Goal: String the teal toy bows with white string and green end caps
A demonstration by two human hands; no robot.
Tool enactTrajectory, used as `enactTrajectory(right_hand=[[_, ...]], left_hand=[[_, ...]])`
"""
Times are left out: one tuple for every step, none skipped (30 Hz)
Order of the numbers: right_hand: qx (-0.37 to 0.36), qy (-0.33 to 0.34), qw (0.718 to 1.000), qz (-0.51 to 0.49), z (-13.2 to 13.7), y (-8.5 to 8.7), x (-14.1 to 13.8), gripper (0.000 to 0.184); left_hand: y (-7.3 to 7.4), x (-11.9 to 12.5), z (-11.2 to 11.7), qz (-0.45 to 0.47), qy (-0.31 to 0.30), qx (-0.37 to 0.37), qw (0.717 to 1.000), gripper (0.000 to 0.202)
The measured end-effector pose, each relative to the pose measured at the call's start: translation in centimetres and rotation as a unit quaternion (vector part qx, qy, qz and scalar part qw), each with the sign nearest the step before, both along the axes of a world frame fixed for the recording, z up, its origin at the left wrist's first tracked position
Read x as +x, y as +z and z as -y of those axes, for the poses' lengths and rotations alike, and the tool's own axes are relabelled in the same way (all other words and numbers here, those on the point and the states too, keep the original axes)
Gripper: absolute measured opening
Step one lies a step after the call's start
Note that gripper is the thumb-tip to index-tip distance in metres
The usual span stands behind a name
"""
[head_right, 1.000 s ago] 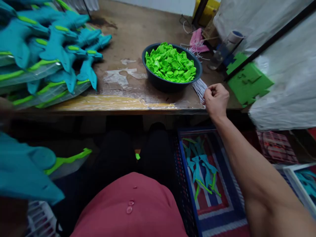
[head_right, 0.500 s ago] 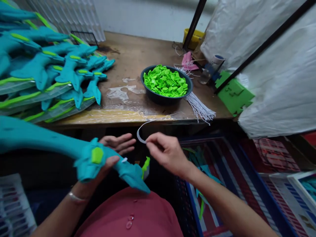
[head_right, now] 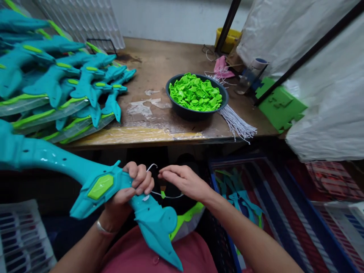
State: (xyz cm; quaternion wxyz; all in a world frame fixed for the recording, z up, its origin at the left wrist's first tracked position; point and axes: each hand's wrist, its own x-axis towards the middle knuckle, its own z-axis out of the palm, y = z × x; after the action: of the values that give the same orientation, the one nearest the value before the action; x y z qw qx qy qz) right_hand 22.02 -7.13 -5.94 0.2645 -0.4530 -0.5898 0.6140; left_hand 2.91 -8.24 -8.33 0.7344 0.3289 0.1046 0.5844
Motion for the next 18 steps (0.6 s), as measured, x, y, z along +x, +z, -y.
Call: enactTrajectory(right_hand=[[-0.053, -0.021, 0.997, -0.043, -0.4, -0.3, -0.8, 0.036], [-0.102, -0.048, 0.989, -0.092, -0.8, -0.6, -1.8, 0.04], [-0.142, -0.082, 0.976, -0.144, -1.2, -0.9, -2.6, 0.041], [-0.17, -0.121, 0.959, -0.194, -1.7, -0.9, -3.4, 0.041], [-0.182, -0.158, 0.941, -0.238, -2.2, -0.8, -4.0, 0.039], [-0.18, -0.189, 0.925, -0.276, -2.8, -0.6, -4.3, 0.036], [-0.167, -0.212, 0.914, -0.304, -3.6, -0.3, -4.4, 0.031], [-0.145, -0.233, 0.906, -0.322, -4.4, 0.0, -4.1, 0.027], [-0.118, -0.253, 0.902, -0.329, -5.2, 0.3, -3.6, 0.023], [-0.086, -0.274, 0.901, -0.326, -6.1, 0.7, -2.9, 0.02], [-0.049, -0.295, 0.901, -0.313, -6.9, 0.9, -2.0, 0.018], [-0.01, -0.316, 0.903, -0.292, -7.5, 1.2, -1.1, 0.017], [0.029, -0.334, 0.904, -0.265, -8.1, 1.4, -0.2, 0.017], [0.067, -0.35, 0.904, -0.237, -8.5, 1.7, 0.6, 0.017], [0.098, -0.362, 0.903, -0.21, -8.7, 1.9, 1.4, 0.016], [0.124, -0.372, 0.901, -0.188, -8.8, 2.2, 2.0, 0.016], [0.143, -0.379, 0.898, -0.172, -8.7, 2.6, 2.6, 0.016], [0.157, -0.384, 0.896, -0.161, -8.4, 3.1, 3.1, 0.015]], left_hand=[[-0.3, 0.5, 0.2, -0.005, -0.009, 0.002, 1.0, 0.034], [-0.8, 1.0, 0.4, -0.013, -0.013, 0.004, 1.0, 0.034], [-1.3, 1.4, 0.6, -0.021, -0.015, 0.009, 1.0, 0.035], [-1.8, 1.7, 0.9, -0.023, -0.017, 0.02, 0.999, 0.036], [-2.3, 2.0, 1.1, -0.023, -0.017, 0.033, 0.999, 0.036], [-2.8, 2.1, 1.3, -0.022, -0.02, 0.045, 0.999, 0.036], [-3.2, 2.1, 1.6, -0.024, -0.022, 0.053, 0.998, 0.035], [-3.5, 2.0, 1.8, -0.026, -0.025, 0.056, 0.998, 0.035], [-3.8, 1.8, 2.0, -0.034, -0.025, 0.055, 0.998, 0.034], [-3.9, 1.5, 2.2, -0.043, -0.021, 0.049, 0.998, 0.033], [-3.9, 1.1, 2.4, -0.053, -0.018, 0.044, 0.997, 0.033], [-3.9, 0.7, 2.6, -0.061, -0.014, 0.039, 0.997, 0.033], [-3.9, 0.3, 2.9, -0.071, -0.008, 0.028, 0.997, 0.033], [-3.8, 0.0, 3.1, -0.085, -0.002, 0.01, 0.996, 0.034], [-3.7, -0.3, 3.3, -0.1, 0.004, -0.01, 0.995, 0.034], [-3.7, -0.6, 3.5, -0.111, 0.009, -0.028, 0.993, 0.035], [-3.7, -0.8, 3.7, -0.117, 0.012, -0.042, 0.992, 0.036], [-3.7, -1.0, 3.8, -0.12, 0.014, -0.053, 0.991, 0.036]])
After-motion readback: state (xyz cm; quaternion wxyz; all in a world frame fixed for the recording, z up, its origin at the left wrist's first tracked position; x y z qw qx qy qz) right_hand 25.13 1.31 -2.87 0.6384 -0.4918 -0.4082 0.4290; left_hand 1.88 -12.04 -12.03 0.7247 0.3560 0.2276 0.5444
